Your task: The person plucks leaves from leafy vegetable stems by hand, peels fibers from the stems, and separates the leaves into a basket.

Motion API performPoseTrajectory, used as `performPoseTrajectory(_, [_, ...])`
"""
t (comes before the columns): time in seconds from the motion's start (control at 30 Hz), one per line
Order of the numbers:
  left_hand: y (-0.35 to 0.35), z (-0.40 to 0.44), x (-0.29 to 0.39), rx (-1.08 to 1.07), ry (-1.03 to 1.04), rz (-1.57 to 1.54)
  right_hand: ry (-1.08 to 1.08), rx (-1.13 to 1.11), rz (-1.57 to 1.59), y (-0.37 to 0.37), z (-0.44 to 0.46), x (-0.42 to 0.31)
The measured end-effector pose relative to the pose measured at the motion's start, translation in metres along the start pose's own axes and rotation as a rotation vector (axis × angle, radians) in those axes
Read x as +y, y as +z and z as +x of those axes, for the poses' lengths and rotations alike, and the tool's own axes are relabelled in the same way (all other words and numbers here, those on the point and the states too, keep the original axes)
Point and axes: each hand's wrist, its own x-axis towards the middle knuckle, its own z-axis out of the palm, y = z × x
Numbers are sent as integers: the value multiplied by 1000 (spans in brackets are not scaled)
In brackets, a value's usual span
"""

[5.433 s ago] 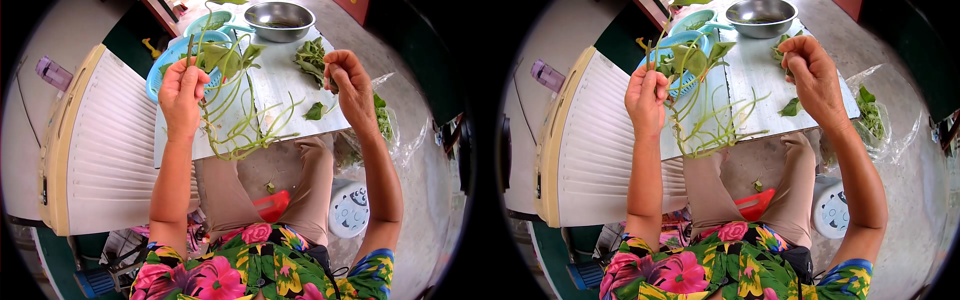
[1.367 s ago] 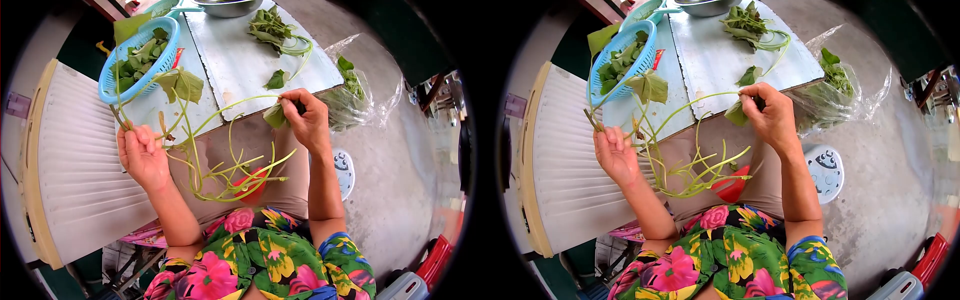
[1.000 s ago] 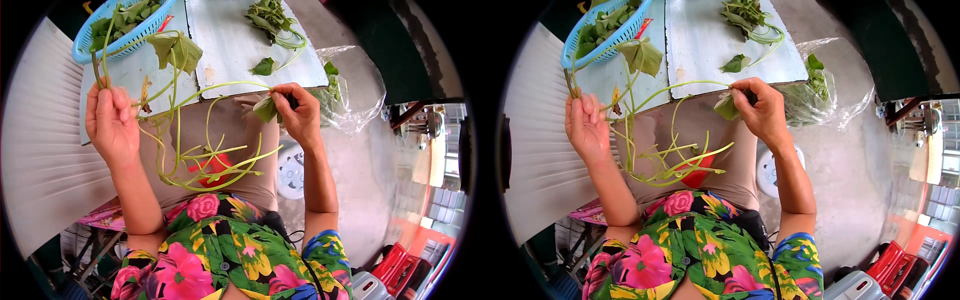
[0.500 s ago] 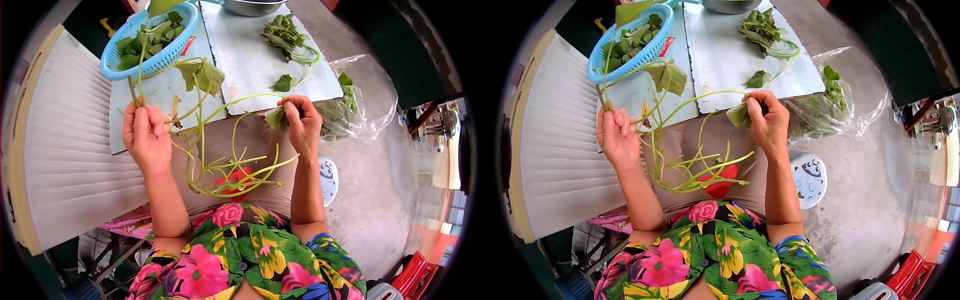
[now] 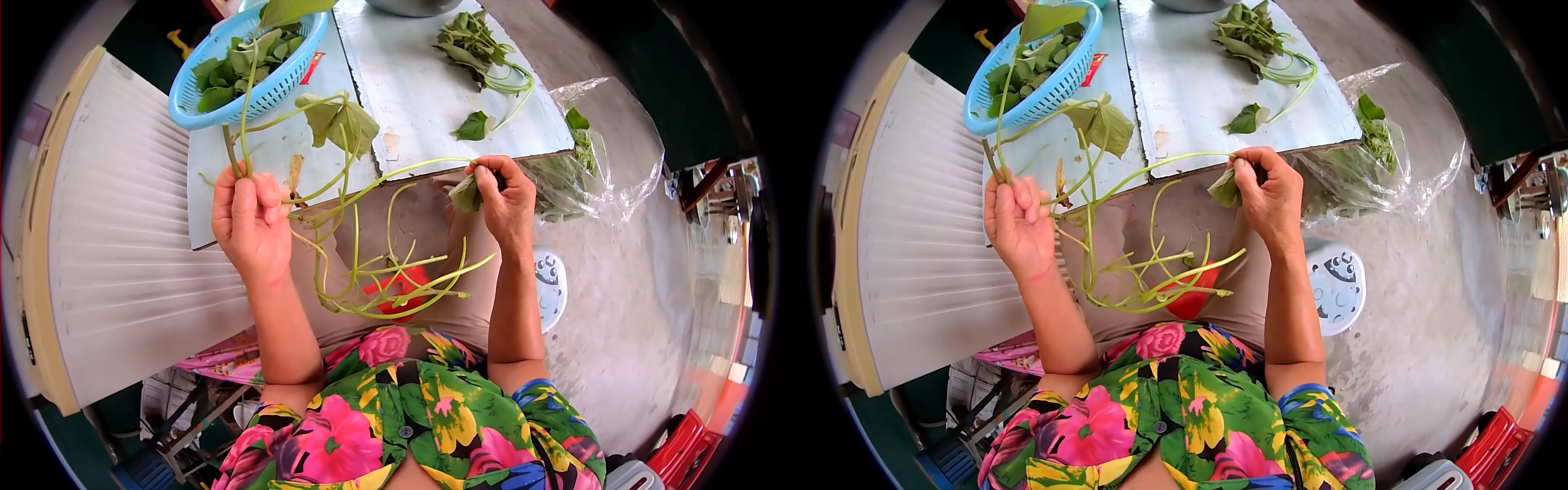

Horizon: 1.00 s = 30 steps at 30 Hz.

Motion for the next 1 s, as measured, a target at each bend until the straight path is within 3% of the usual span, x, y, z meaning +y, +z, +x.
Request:
performPoseTrajectory(0.23, [0, -2, -3, -37, 23, 23, -3, 23, 65, -6, -1, 3])
performPoseTrajectory(0.4, [3, -3, -2, -75, 14, -31, 124, 47, 446, -7, 2, 12])
performPoseTrajectory(0.47, [4, -3, 0, -86, 2, -66, 103, 82, 352, -7, 1, 16])
performPoseTrajectory(0.53, [5, -3, -1, -111, 27, -74, -32, 169, 32, -4, 1, 18])
performPoseTrajectory(0.6, [5, -3, 0, -106, 28, -69, -17, 172, 27, -4, 0, 17])
performPoseTrajectory(0.73, [5, -4, 0, -79, 22, -6, 150, 119, 542, -13, 7, 20])
performPoseTrajectory(1.0, [-1, -2, 1, -77, 42, -40, 162, 170, 662, -23, 11, 22])
